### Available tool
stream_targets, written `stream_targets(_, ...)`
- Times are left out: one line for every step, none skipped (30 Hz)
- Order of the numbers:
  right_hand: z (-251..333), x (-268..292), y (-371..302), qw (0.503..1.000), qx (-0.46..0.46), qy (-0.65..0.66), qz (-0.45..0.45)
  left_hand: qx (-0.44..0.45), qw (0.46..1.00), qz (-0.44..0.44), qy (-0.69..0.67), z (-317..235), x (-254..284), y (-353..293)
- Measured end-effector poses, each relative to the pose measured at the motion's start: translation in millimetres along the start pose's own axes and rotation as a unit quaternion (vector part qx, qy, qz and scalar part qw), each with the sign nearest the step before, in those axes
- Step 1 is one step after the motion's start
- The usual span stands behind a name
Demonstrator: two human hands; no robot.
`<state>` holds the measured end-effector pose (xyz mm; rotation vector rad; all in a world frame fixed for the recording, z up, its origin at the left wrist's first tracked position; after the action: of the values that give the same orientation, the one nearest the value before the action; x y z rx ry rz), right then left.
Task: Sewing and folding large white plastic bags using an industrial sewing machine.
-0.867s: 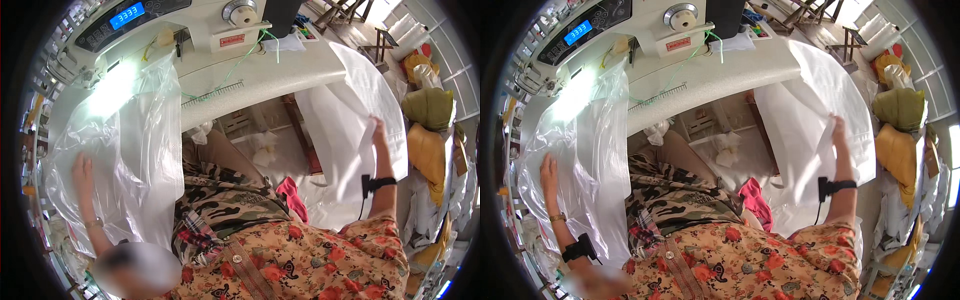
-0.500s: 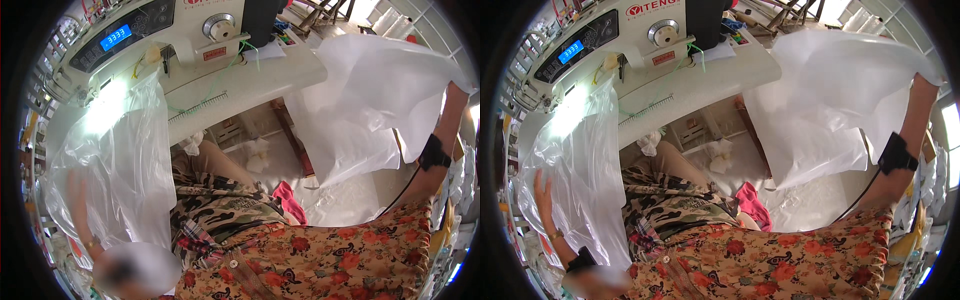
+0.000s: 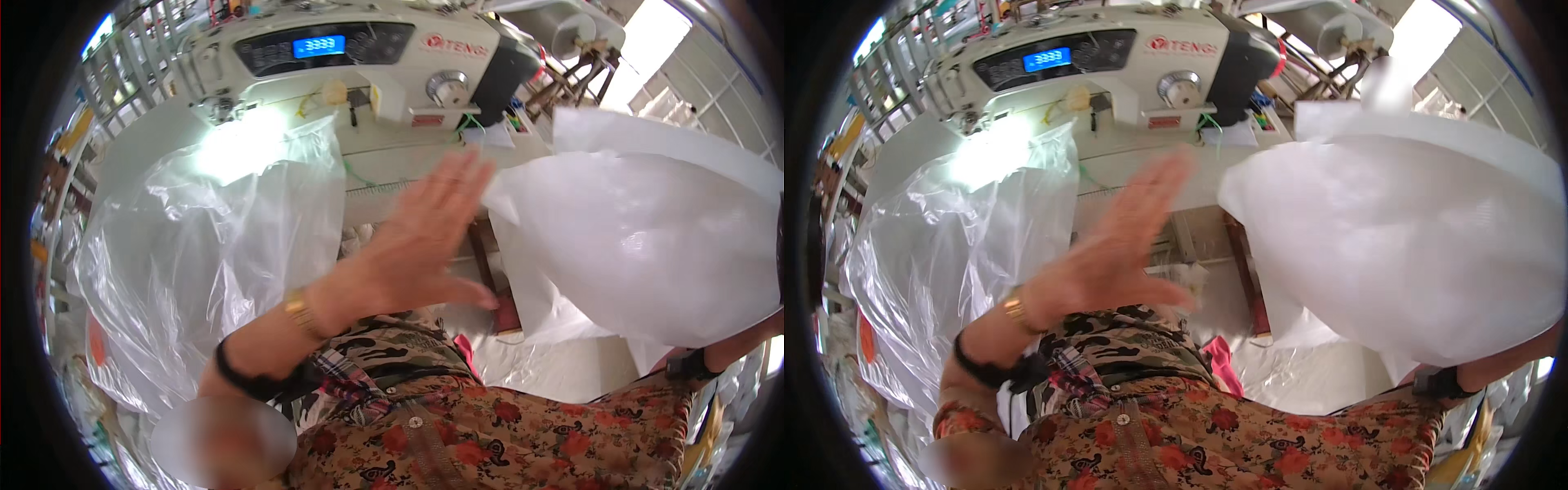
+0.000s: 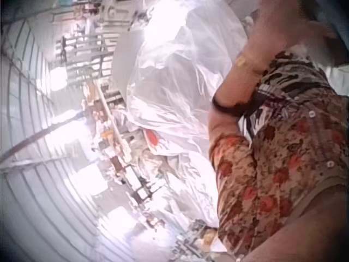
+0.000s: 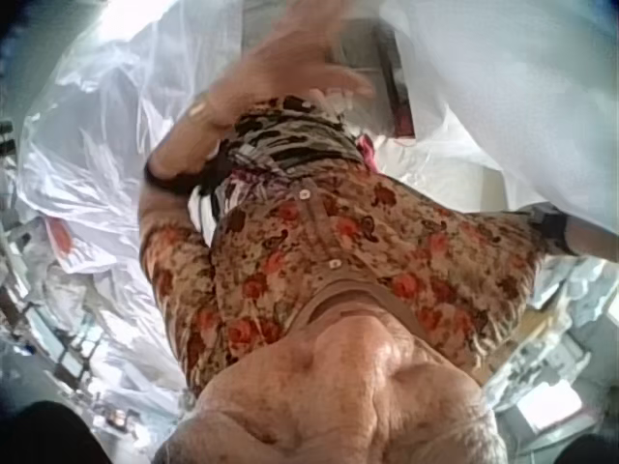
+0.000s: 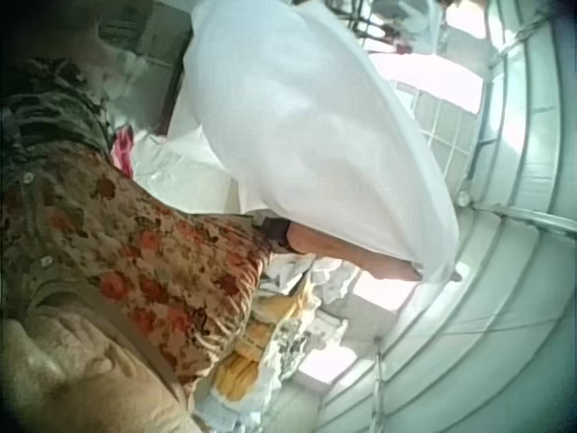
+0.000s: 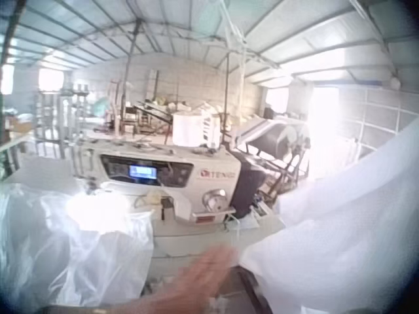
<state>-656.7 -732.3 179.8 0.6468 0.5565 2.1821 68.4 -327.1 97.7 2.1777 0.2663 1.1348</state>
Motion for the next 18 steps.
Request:
stream_targets(4,6,1,1.000,0.000,0.002,-0.008,-0.008,1.000,-0.026,-0.007,2,-13,16)
stream_targets(8,11,3,1.000,0.000,0.002,-0.009,0.021,1.000,-0.007,-0.011,8,-32,28)
stream_targets(11,16,4,1.000,-0.001,0.000,-0.014,-0.002,0.999,-0.037,-0.011,9,-40,40)
stream_targets(14,22,5,1.000,-0.001,0.000,-0.019,0.006,0.999,-0.041,-0.010,14,-50,51)
stream_targets(17,26,6,1.000,0.001,0.001,-0.022,0.015,0.999,-0.045,-0.010,20,-58,61)
stream_targets(20,30,7,1.000,0.002,-0.001,-0.023,0.013,0.999,-0.050,-0.011,25,-65,69)
stream_targets(22,34,7,1.000,0.001,0.000,-0.027,0.031,0.990,-0.137,-0.016,34,-56,73)
stream_targets(24,37,8,1.000,0.003,0.005,-0.028,0.073,0.980,-0.187,-0.018,47,-51,74)
stream_targets(26,39,7,1.000,0.004,0.006,-0.029,0.047,0.973,-0.224,-0.017,49,-45,76)
stream_targets(27,41,7,1.000,0.000,0.008,-0.029,0.050,0.971,-0.165,-0.169,54,-60,83)
stream_targets(27,41,6,1.000,-0.001,0.007,-0.027,0.079,0.941,-0.103,-0.311,55,-77,87)
stream_targets(27,42,5,1.000,0.000,0.011,-0.027,0.044,0.941,-0.098,-0.320,44,-77,89)
stream_targets(26,41,4,0.999,-0.007,0.017,-0.029,0.008,0.908,-0.102,-0.406,24,-80,89)
stream_targets(25,41,2,0.999,-0.009,0.022,-0.028,0.010,0.861,-0.082,-0.501,4,-86,86)
stream_targets(25,38,1,0.999,-0.008,0.026,-0.023,-0.065,0.896,-0.086,-0.431,-20,-75,80)
stream_targets(24,36,0,0.999,-0.012,0.027,-0.025,-0.118,0.915,-0.072,-0.379,-46,-67,68)
stream_targets(23,33,-1,0.999,-0.011,0.032,-0.023,-0.102,0.940,-0.002,-0.326,-62,-67,52)
stream_targets(22,29,-2,0.999,-0.012,0.038,-0.021,-0.101,0.954,0.065,-0.274,-75,-62,34)
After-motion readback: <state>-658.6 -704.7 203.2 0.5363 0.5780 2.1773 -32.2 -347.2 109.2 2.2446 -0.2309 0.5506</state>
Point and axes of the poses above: each hand's wrist, its own y-axis towards the middle knuckle, its own x-axis out of the back of the hand, z = x × y, the point moved 8 cm from there along y, towards the middle knuckle, and after that the axes turned 13 degrees about -x, right-handed, at the moved point
